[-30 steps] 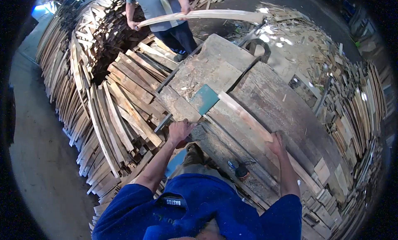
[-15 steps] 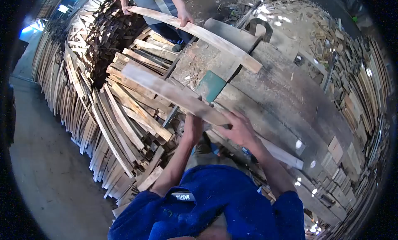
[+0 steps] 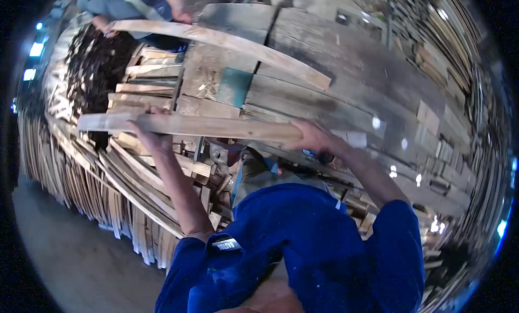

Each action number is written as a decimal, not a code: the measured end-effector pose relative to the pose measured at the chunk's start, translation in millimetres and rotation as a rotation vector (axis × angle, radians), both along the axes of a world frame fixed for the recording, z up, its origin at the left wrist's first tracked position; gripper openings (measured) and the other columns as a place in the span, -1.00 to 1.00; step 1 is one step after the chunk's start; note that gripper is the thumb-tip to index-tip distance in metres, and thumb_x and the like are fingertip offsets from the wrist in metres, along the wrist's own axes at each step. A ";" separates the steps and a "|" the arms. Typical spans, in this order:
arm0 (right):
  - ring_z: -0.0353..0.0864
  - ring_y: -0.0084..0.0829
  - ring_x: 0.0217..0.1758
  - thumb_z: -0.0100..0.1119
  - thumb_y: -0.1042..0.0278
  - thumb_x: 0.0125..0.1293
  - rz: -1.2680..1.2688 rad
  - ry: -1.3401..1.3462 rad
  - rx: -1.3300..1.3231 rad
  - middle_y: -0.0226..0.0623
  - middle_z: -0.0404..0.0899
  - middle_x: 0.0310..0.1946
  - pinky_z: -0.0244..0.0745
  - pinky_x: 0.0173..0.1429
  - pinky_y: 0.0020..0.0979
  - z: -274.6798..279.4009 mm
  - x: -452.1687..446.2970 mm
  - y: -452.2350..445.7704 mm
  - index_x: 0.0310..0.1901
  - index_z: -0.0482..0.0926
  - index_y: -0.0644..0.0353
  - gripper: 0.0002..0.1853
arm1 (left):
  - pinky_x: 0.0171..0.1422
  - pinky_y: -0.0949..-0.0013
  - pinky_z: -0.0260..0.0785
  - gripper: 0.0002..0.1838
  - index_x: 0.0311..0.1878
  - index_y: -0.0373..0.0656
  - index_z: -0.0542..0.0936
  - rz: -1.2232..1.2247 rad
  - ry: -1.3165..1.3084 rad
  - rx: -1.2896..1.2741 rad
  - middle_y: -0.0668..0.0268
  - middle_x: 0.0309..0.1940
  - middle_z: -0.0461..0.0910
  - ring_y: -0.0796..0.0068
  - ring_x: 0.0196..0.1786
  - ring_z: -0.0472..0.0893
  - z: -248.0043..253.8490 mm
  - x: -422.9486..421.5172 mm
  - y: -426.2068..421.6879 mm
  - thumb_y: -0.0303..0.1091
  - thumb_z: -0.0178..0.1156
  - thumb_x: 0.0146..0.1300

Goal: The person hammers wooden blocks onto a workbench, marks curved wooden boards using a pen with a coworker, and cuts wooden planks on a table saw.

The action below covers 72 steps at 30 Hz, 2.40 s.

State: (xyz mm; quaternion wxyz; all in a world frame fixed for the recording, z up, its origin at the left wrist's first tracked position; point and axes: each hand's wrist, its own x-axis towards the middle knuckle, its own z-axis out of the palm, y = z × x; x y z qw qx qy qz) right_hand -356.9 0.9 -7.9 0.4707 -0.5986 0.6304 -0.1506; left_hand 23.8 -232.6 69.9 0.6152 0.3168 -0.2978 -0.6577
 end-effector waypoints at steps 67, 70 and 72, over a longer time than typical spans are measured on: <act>0.37 0.17 0.50 0.54 0.23 0.05 -0.225 0.688 0.376 0.16 0.41 0.42 0.33 0.55 0.02 -99.6 -267.6 232.7 0.44 0.41 0.17 -0.14 | 0.00 0.22 0.69 -0.54 0.10 -0.02 0.59 -1.032 -0.235 0.881 0.28 -0.14 0.70 0.35 -0.09 0.76 -222.5 -271.0 177.9 0.20 0.18 0.51; 0.40 0.18 0.45 0.56 0.18 0.05 -0.169 0.679 0.343 0.10 0.46 0.36 0.30 0.55 0.09 -115.1 -256.8 241.1 0.36 0.47 0.19 -0.19 | -0.08 0.19 0.71 -0.50 0.09 -0.03 0.60 -1.045 -0.280 0.927 0.32 -0.22 0.69 0.35 -0.15 0.77 -233.4 -252.2 184.4 0.24 0.15 0.51; 0.42 0.19 0.44 0.59 0.17 0.03 -0.164 0.651 0.399 0.13 0.49 0.32 0.30 0.55 0.10 -124.9 -249.7 243.4 0.38 0.46 0.18 -0.16 | -0.20 0.24 0.70 -0.46 0.09 -0.06 0.63 -1.101 -0.278 0.991 0.35 -0.31 0.68 0.36 -0.26 0.76 -241.8 -241.7 186.0 0.26 0.17 0.49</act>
